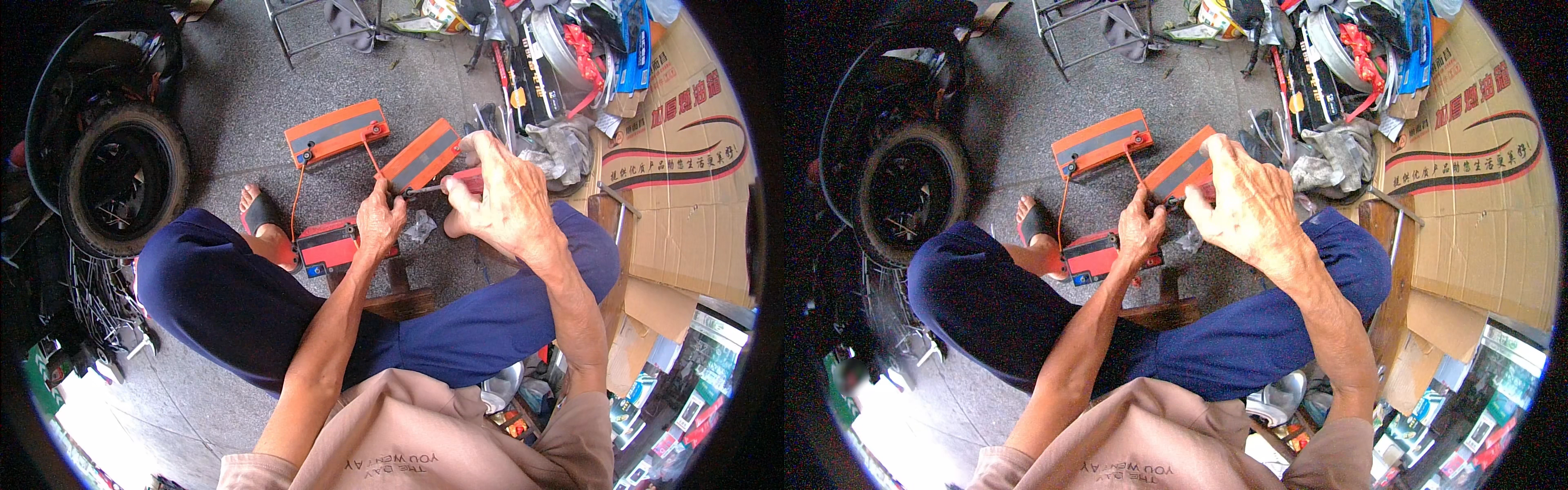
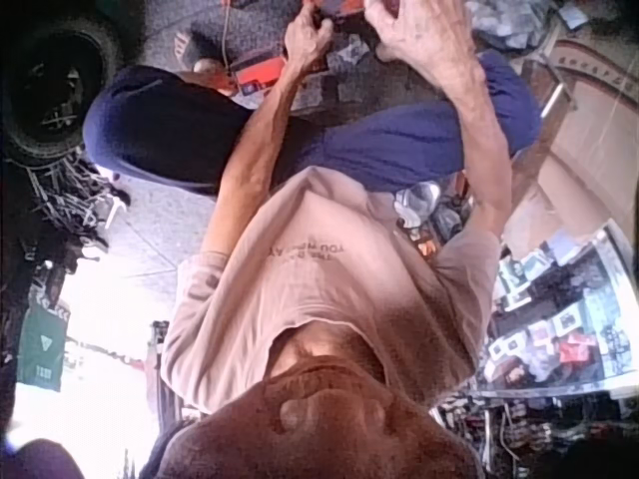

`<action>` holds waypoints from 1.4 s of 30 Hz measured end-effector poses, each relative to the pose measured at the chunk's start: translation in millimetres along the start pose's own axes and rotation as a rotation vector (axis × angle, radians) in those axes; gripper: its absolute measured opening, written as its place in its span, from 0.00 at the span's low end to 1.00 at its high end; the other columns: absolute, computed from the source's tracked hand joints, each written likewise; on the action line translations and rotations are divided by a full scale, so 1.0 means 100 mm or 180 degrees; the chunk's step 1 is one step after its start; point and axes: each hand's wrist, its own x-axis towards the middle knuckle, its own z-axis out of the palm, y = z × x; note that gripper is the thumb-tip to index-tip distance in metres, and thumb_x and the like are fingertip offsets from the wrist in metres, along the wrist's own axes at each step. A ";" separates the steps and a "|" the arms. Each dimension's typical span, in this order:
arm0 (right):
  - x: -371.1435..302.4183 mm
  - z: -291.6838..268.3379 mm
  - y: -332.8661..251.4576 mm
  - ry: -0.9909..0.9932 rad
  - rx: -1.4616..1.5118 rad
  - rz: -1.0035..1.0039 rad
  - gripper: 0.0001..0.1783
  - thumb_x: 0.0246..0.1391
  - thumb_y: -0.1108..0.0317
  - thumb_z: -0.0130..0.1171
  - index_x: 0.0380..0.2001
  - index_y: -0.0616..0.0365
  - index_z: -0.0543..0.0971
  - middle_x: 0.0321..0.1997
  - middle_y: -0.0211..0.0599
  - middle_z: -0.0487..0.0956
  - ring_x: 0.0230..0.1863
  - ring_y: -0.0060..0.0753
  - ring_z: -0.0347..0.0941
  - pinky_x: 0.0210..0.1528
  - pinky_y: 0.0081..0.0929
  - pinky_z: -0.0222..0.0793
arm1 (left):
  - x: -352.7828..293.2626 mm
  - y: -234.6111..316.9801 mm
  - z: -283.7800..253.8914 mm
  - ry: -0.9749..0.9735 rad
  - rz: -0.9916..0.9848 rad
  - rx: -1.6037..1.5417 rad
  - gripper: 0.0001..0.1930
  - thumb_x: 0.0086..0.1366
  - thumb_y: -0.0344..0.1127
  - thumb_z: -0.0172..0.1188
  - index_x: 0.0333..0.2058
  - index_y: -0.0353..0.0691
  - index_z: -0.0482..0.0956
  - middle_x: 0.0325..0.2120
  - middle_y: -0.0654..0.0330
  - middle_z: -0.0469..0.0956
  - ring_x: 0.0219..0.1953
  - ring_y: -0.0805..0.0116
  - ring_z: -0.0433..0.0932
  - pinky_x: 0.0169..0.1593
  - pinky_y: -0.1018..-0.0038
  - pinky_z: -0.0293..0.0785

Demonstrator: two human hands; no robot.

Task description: The person sits on the floor of a workshop and uses a screwdriver to tighten screws on three orange rectangular battery-like objects. They manipulate the objects and wires, occasionally adjusting their position to access different screws.

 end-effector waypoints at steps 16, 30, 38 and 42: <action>0.00 0.01 0.00 -0.0207 0.0342 0.0069 0.19 0.52 0.63 0.65 0.45 0.56 0.74 0.31 0.44 0.84 0.33 0.51 0.82 0.37 0.43 0.75 | 0.00 0.01 -0.01 0.0011 0.0007 0.0042 0.18 0.59 0.36 0.56 0.47 0.34 0.72 0.25 0.45 0.79 0.30 0.45 0.81 0.36 0.56 0.75; -0.02 0.04 0.00 -0.0251 0.0215 0.0172 0.20 0.54 0.59 0.65 0.46 0.56 0.72 0.29 0.41 0.84 0.31 0.51 0.81 0.35 0.43 0.74 | 0.02 0.00 0.01 -0.0111 -0.0176 0.0056 0.17 0.59 0.36 0.56 0.46 0.36 0.72 0.27 0.44 0.81 0.33 0.44 0.82 0.38 0.56 0.76; -0.04 0.04 0.03 -0.0260 0.0127 0.0093 0.21 0.55 0.61 0.63 0.48 0.57 0.70 0.31 0.45 0.84 0.34 0.52 0.82 0.36 0.43 0.74 | 0.02 0.05 0.01 -0.0084 -0.0182 0.0091 0.19 0.58 0.38 0.57 0.47 0.36 0.72 0.28 0.46 0.81 0.33 0.45 0.82 0.38 0.56 0.75; -0.03 0.02 0.03 -0.0317 0.0094 0.0153 0.21 0.56 0.61 0.62 0.49 0.57 0.70 0.32 0.46 0.84 0.34 0.52 0.82 0.35 0.43 0.74 | 0.02 0.03 0.02 -0.0022 -0.0155 0.0063 0.19 0.58 0.38 0.57 0.47 0.36 0.73 0.28 0.46 0.81 0.33 0.45 0.82 0.38 0.56 0.75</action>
